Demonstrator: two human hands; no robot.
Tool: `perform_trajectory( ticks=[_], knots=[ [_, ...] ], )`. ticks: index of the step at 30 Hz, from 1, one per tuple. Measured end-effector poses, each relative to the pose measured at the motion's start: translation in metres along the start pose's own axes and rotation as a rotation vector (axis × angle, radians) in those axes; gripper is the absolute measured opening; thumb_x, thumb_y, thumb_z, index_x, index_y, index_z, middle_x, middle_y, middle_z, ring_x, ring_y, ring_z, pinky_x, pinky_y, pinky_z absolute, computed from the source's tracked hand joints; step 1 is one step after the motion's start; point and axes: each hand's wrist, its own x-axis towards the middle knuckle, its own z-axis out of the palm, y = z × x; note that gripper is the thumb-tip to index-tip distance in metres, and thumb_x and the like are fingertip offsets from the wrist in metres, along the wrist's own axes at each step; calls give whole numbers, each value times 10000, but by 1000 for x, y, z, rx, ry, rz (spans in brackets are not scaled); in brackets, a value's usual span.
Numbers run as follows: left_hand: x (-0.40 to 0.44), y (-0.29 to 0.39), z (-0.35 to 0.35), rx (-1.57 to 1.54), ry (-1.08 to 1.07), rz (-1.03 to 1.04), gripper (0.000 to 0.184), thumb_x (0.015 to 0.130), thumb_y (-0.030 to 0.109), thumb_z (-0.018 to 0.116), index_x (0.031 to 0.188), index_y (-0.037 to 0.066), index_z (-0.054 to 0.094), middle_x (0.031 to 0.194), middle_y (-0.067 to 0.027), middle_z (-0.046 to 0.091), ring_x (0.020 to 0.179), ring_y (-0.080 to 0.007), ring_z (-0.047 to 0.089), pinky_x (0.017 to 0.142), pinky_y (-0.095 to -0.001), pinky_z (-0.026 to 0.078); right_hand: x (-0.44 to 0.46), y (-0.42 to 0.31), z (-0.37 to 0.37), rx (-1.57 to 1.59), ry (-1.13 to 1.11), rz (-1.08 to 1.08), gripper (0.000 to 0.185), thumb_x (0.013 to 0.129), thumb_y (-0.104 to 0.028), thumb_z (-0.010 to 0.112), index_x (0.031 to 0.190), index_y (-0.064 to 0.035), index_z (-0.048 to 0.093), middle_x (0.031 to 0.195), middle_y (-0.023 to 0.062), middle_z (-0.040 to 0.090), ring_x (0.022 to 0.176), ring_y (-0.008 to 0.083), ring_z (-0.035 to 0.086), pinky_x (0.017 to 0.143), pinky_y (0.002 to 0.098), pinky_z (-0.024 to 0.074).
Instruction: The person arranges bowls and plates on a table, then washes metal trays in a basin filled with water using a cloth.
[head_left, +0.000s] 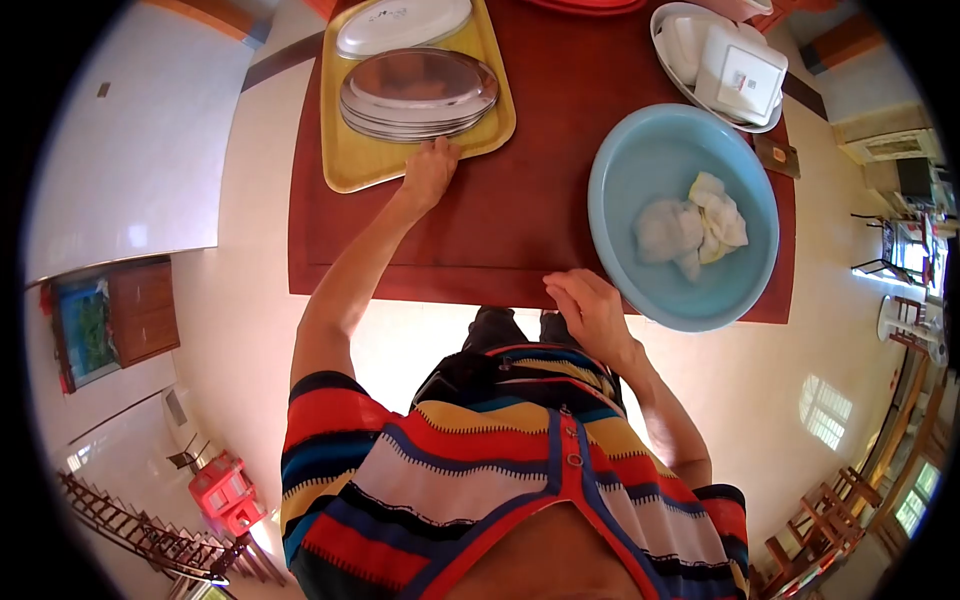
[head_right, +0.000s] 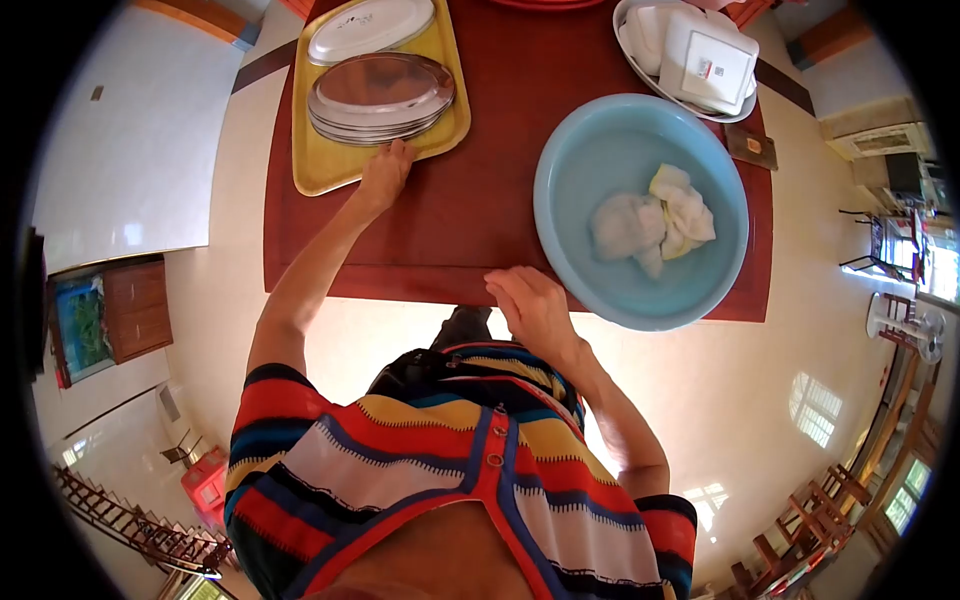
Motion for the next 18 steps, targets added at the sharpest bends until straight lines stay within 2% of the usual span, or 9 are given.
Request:
perform_trajectory(
  ticks=[2, 5, 9, 11, 15, 17, 18],
  knots=[
    [-7, 6, 0, 42, 123, 3, 46, 722, 84, 564, 768, 85, 569, 771, -60, 524, 706, -205, 582, 484, -304, 515, 14, 2, 4, 41, -23, 24, 97, 793, -3, 576, 885, 23, 593, 799, 158, 602, 714, 315, 588, 624, 336, 473],
    [-14, 8, 1, 23, 120, -6, 47, 723, 84, 559, 770, 82, 563, 771, -60, 522, 709, -205, 581, 488, -309, 516, 45, 6, 20, 67, 59, 43, 88, 808, -73, 566, 872, -14, 581, 817, 152, 599, 739, 340, 583, 623, 387, 474],
    [-18, 9, 0, -28, 116, 21, 43, 727, 80, 551, 769, 78, 554, 775, -64, 523, 713, -213, 580, 491, -319, 517, 85, 17, 43, 37, 106, 68, 82, 801, -70, 568, 864, -19, 581, 822, 153, 601, 744, 344, 582, 641, 396, 472],
    [-20, 3, 2, -89, 3, -16, 222, 678, 58, 592, 884, 86, 512, 838, -67, 503, 773, -236, 570, 555, -341, 523, 102, 28, 59, 82, 97, 131, 83, 792, -87, 574, 842, -21, 579, 818, 166, 600, 749, 354, 581, 652, 413, 466],
    [-30, -17, -21, -187, 34, 10, 147, 726, 68, 589, 860, 64, 530, 824, -89, 549, 778, -263, 584, 573, -362, 509, 146, 63, 89, 23, 216, 189, 122, 774, -119, 575, 818, -6, 572, 797, 194, 590, 771, 376, 576, 653, 442, 455],
    [-28, -44, -45, -764, 52, -208, 84, 789, 116, 551, 780, 33, 546, 730, -143, 552, 687, -299, 582, 584, -385, 486, 170, 79, 100, 0, 243, 223, 127, 770, -119, 573, 822, -3, 571, 790, 199, 589, 779, 384, 573, 659, 447, 457],
    [-22, -60, -58, -760, 125, -355, 119, 818, 141, 530, 807, 24, 548, 727, -158, 559, 683, -312, 581, 591, -403, 475, 182, 86, 106, -19, 270, 260, 133, 766, -120, 571, 826, 0, 570, 784, 204, 588, 786, 392, 570, 665, 451, 459]
  ],
)
